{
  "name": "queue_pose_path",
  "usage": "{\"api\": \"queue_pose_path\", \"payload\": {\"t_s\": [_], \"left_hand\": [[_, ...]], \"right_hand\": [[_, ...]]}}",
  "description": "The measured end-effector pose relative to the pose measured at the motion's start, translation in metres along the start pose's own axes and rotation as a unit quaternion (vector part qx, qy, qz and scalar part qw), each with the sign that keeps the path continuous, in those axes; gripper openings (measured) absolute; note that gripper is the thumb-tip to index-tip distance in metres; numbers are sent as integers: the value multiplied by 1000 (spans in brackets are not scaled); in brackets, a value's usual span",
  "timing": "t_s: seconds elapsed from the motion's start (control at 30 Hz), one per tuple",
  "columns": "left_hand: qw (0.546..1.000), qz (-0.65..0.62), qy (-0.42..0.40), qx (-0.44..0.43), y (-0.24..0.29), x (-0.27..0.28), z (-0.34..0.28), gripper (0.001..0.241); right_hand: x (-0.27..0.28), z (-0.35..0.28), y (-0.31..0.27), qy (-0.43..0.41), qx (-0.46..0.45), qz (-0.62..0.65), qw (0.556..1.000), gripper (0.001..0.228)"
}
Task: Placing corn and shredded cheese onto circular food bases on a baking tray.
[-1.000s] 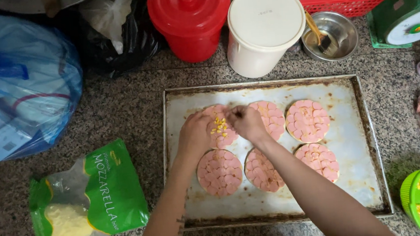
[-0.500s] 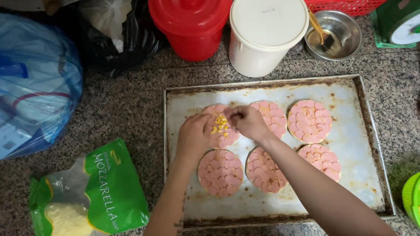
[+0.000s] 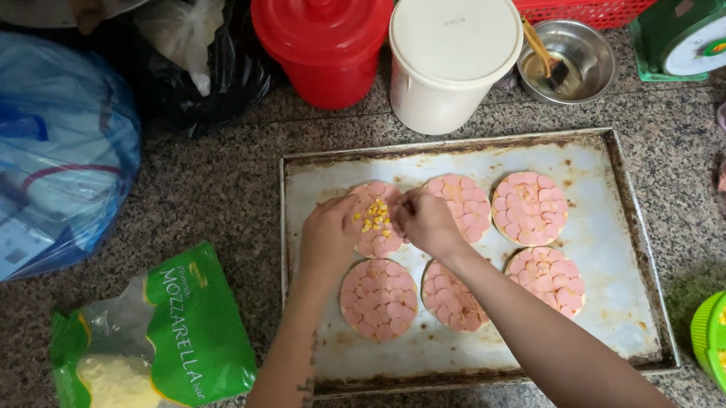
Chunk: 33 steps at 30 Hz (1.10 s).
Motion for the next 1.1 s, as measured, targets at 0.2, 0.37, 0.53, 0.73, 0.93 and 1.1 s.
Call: {"api": "queue_pose_path", "payload": {"t_s": [0.2,0.37,0.53,0.73,0.93,1.1], "left_hand": [[999,-28,0,24,-3,5,-10,35],[999,-32,4,35,1,13,-16,37],[999,-29,11,35,-7,10,-18,35],[998,1,22,52,-11,7,-23,36],[997,-50,55,-31,46,-3,-32,24],[996,-75,16,-54,65,-16,-39,26]], "right_hand": [[5,-6,-20,14,40,-54,998,32],[1,2,-4,12,35,-44,998,39],[-6,16,16,5,29,5,1000,37],[32,-9,14,52,-49,358,931,24],[8,-48,-1,-27,-78,391,917,36],[-15,-72,-20,-42,-23,305,951,37]]}}
Point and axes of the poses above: each hand's wrist, its own z-axis towards the middle knuckle, its own x-axis out of the back of the hand, y = z × x, the point moved 8 cm from there along z, towards the middle knuckle, and after that the axes turned 3 degrees about z, right-handed, at the moved point
